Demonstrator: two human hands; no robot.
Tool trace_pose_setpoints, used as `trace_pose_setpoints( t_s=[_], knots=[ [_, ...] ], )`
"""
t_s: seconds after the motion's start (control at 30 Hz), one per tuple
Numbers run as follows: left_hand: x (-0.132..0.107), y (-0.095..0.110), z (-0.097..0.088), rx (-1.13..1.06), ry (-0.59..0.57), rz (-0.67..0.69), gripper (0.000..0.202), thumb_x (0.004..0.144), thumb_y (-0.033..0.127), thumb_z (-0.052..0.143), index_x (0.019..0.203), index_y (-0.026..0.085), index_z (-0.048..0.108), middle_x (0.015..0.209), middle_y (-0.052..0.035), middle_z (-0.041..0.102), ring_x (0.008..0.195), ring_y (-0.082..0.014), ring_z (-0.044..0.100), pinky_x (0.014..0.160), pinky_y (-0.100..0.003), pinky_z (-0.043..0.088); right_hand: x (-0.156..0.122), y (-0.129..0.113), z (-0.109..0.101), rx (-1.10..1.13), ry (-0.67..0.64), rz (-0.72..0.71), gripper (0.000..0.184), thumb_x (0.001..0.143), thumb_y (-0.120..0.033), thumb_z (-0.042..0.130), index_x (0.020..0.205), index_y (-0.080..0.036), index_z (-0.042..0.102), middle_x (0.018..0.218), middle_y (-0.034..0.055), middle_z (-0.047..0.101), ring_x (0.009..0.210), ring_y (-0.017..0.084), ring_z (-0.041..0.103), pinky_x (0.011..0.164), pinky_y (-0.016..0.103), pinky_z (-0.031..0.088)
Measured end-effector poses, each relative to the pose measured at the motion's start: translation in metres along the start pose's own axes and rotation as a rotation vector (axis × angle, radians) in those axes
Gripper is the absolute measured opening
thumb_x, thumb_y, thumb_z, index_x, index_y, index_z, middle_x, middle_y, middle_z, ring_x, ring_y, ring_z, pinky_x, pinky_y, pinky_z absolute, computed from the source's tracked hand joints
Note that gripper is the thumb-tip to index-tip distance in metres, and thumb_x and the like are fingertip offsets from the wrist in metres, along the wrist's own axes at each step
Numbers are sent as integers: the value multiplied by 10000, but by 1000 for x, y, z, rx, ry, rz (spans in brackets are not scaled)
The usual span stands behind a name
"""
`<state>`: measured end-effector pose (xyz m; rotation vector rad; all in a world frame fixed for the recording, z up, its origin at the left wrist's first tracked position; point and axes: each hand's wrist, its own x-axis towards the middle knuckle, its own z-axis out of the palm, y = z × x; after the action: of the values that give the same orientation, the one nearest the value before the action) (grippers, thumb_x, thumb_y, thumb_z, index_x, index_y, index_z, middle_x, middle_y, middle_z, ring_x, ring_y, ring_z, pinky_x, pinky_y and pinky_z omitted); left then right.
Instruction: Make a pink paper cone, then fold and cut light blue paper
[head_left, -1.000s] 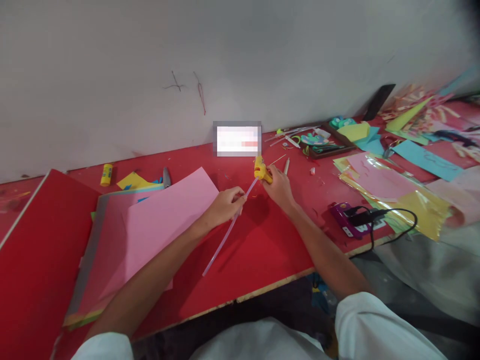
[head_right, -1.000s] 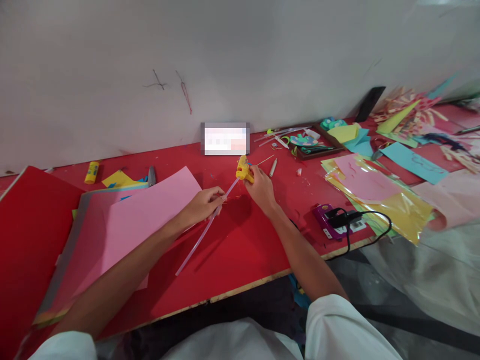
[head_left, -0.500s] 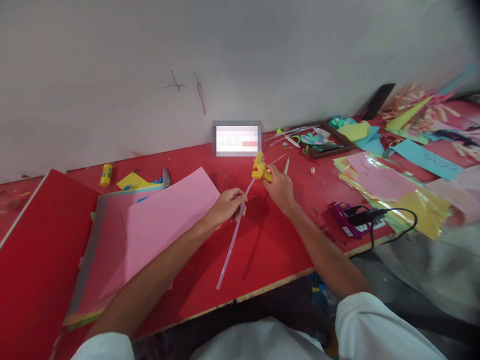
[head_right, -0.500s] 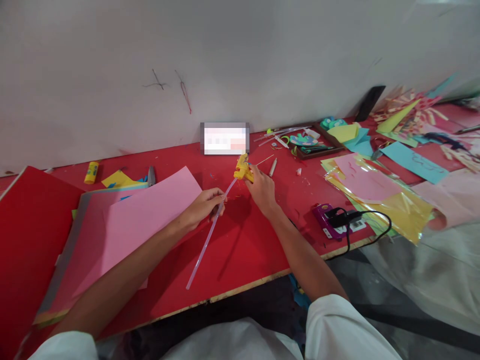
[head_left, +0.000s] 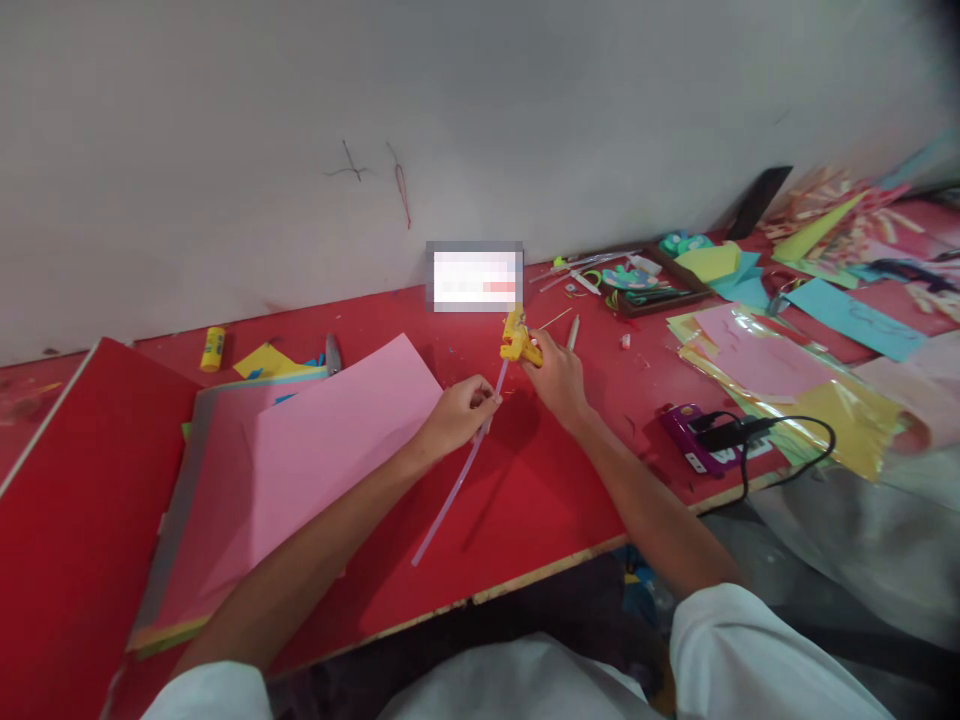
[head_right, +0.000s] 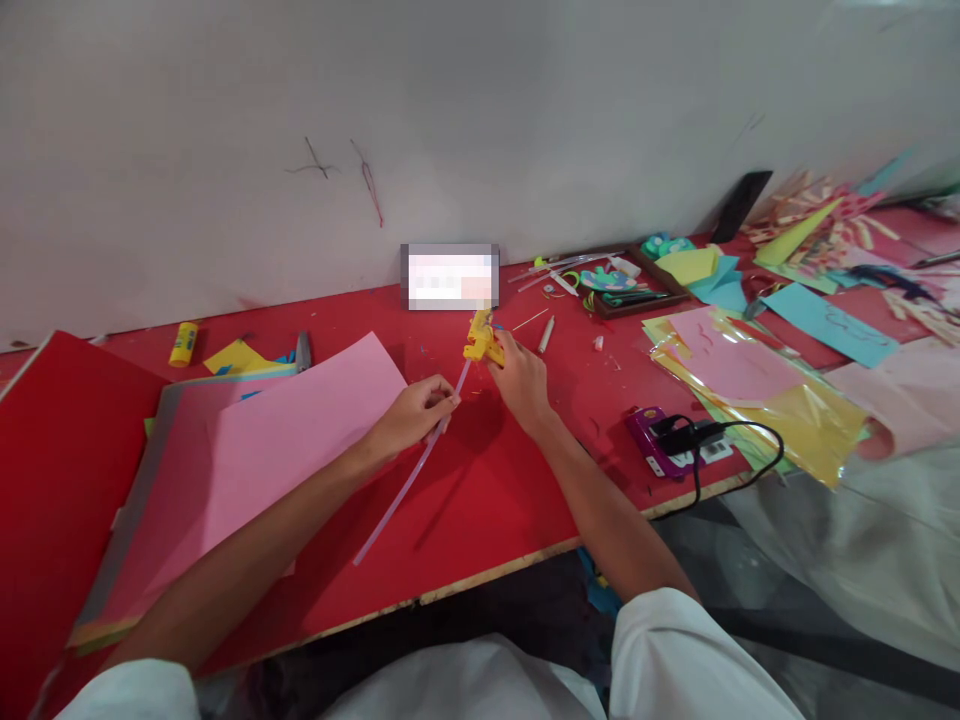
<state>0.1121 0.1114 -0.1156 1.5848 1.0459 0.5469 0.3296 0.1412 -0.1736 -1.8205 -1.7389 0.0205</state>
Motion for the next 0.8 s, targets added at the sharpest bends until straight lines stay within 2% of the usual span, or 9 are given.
trace_pose_setpoints(
  t_s=[0.17,0.4,0.63,0.8],
  knots=[
    [2,-3,0,-22,-3,15,130,1003,277,542,896,204,526,595,76,580,407,-70,486,436,-200,385,-1,1,5,37,15,-36,376,1009,-359,607,1353,-214,650,1127,107,815,913,271,762,766,326,496],
    [2,-6,8,-90,-52,18,121,1000,221,465,881,213,485,590,56,616,402,-80,464,455,-217,372,-2,3,6,101,117,-72,378,1009,-383,590,1330,-197,661,1106,112,816,927,275,766,786,340,530],
    [-7,4,6,84,53,114,189,1009,352,517,876,218,520,604,51,603,512,-114,533,581,-255,409,-3,3,4,141,182,-89,372,985,-311,597,1343,-223,646,1197,112,801,1024,281,769,848,367,569],
    [-13,14,7,176,131,116,199,986,351,563,841,218,529,610,52,570,561,-125,518,630,-282,387,-5,2,3,127,202,-83,403,979,-276,614,1378,-220,631,1209,124,796,1050,287,770,873,381,582]
  ],
)
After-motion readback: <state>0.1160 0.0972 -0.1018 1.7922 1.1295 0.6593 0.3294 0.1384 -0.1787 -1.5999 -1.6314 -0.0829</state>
